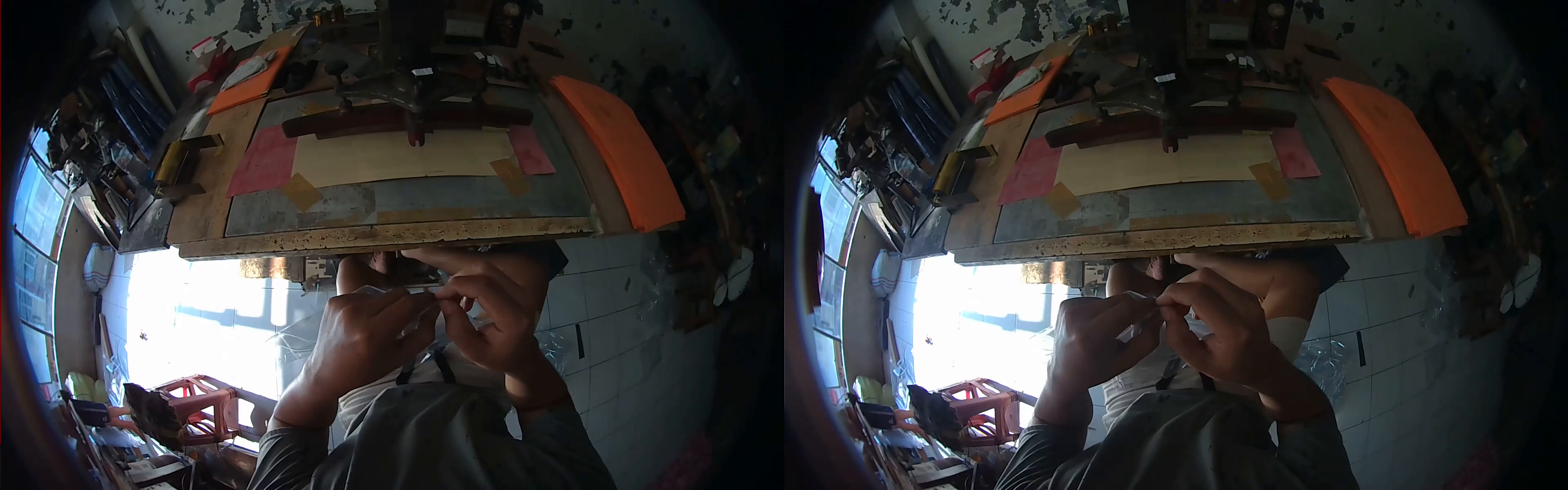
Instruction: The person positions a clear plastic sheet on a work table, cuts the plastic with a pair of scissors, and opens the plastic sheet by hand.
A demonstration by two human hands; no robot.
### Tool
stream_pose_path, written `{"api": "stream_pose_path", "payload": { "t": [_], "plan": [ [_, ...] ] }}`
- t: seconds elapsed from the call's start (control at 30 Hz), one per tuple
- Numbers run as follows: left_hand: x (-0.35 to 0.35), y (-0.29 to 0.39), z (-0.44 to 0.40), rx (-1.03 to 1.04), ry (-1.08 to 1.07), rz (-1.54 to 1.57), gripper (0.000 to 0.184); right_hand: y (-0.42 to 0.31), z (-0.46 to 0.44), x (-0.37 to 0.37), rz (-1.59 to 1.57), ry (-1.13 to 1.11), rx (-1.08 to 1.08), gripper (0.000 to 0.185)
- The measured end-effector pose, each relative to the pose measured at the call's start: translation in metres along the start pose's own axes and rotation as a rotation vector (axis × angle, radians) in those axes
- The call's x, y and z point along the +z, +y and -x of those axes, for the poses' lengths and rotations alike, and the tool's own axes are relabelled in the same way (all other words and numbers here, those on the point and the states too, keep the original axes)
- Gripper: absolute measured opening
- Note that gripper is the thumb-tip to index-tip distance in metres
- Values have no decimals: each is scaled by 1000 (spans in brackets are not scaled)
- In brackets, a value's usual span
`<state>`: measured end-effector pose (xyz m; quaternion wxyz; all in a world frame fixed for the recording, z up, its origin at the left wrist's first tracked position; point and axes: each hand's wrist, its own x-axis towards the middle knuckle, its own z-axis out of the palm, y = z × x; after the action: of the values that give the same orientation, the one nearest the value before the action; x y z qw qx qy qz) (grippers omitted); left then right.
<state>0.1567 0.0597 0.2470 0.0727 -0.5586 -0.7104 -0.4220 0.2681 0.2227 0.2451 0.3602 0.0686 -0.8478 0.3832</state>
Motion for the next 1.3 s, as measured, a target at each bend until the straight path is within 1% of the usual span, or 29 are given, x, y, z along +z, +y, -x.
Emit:
{"api": "stream_pose_path", "payload": {
  "t": [0.07,0.17,0.23,0.27,0.37,0.53,0.67,0.83,1.17,1.3],
  "plan": [
    [2,-3,3,-122,-51,108,12,4,-3,-5,-93,-63,60,12],
    [0,-9,4,-265,-160,211,12,18,10,3,-364,-28,258,11],
    [1,-12,2,-262,-183,245,11,15,4,1,-282,-9,246,6],
    [3,-13,0,-218,-162,254,10,13,2,-1,-239,2,240,6],
    [5,-12,-3,-166,-139,236,9,12,1,-9,-102,-66,120,15],
    [7,-8,1,-259,-158,178,15,5,0,-10,13,-38,36,17],
    [14,-6,3,-198,-91,146,13,3,0,-12,147,-45,-46,18],
    [12,0,-6,-48,-36,54,7,6,1,-9,181,-6,-63,17],
    [13,0,-3,-27,-61,-3,9,5,-2,-13,235,-59,-75,14],
    [15,1,-4,-26,-55,-28,10,6,-2,-13,232,-87,-30,14]
  ]
}}
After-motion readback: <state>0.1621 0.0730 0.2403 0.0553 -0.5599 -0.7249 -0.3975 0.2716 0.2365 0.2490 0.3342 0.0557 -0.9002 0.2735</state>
